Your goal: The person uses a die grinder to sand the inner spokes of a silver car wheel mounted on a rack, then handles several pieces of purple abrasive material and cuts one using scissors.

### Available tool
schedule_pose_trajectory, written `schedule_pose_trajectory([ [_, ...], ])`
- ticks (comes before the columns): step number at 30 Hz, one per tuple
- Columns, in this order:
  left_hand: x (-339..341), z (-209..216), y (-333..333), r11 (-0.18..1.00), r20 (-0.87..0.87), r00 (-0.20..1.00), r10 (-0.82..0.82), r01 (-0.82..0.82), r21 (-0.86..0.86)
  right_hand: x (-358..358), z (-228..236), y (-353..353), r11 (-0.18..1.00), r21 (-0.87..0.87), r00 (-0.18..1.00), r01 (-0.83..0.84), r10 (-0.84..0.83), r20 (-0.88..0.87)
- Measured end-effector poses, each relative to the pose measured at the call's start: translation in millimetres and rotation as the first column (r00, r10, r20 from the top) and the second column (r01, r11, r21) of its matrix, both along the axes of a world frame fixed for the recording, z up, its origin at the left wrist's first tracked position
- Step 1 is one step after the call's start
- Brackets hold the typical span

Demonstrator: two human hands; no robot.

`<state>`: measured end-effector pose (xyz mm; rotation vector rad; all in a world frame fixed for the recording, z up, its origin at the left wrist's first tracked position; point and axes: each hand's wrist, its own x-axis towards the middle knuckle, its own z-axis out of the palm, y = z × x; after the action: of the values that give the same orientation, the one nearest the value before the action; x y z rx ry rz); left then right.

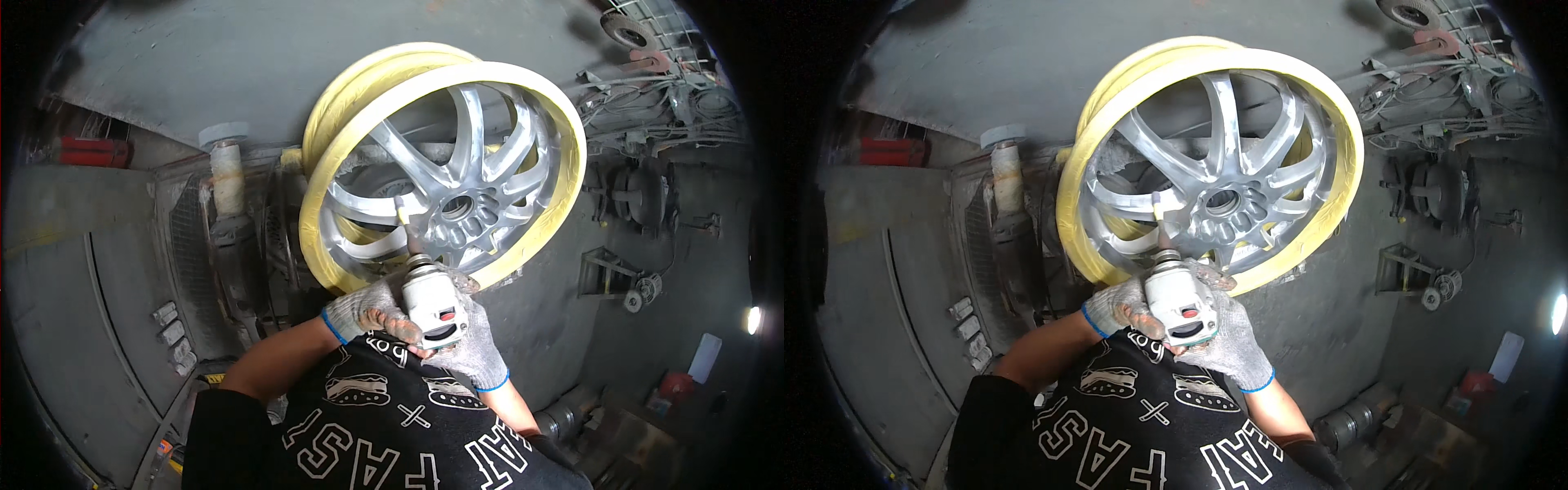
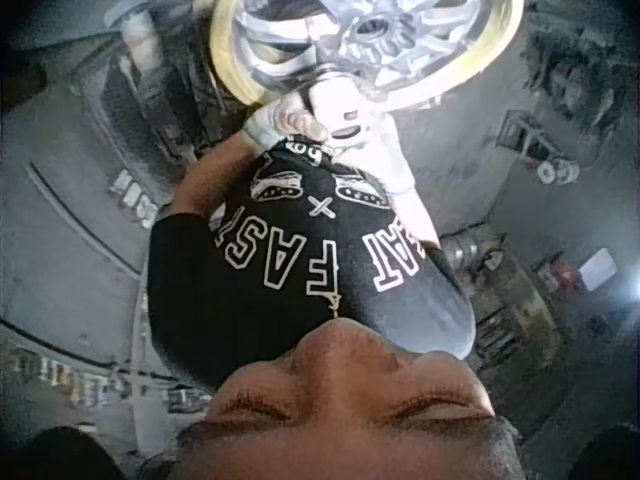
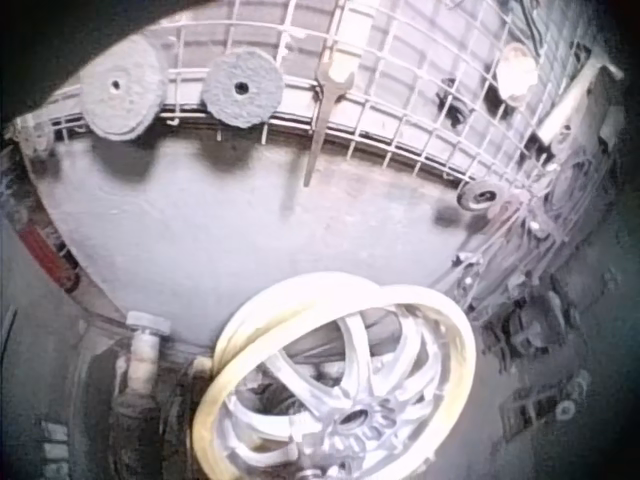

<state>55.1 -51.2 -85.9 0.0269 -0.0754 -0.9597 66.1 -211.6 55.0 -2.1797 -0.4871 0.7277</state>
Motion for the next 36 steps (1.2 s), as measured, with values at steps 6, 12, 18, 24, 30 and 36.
schedule_pose_trajectory([
  [6,15,15,5,0.974,0.339,0.937,-0.085,0.006,0.225,-3,8,-1,0.982,0.030,0.977,0.188,-0.183,-0.111],
  [12,13,36,9,0.927,0.428,0.876,0.223,-0.326,0.186,-5,1,-3,0.998,-0.056,0.999,0.043,-0.043,0.018],
  [18,-4,56,43,0.967,0.265,0.946,0.186,-0.224,0.122,0,-1,17,0.996,-0.007,0.991,-0.089,0.089,0.101],
  [24,5,64,38,0.984,0.127,0.979,0.160,-0.149,-0.095,-4,11,19,0.994,0.015,0.993,0.106,-0.105,-0.061],
  [30,-3,22,38,0.992,0.238,0.966,0.099,-0.116,0.057,-9,19,24,0.995,-0.043,0.996,0.085,-0.084,0.034],
  [36,-22,46,69,0.972,0.173,0.969,0.177,-0.200,0.122,-7,8,41,0.986,-0.162,0.995,-0.045,0.058,0.079],
])
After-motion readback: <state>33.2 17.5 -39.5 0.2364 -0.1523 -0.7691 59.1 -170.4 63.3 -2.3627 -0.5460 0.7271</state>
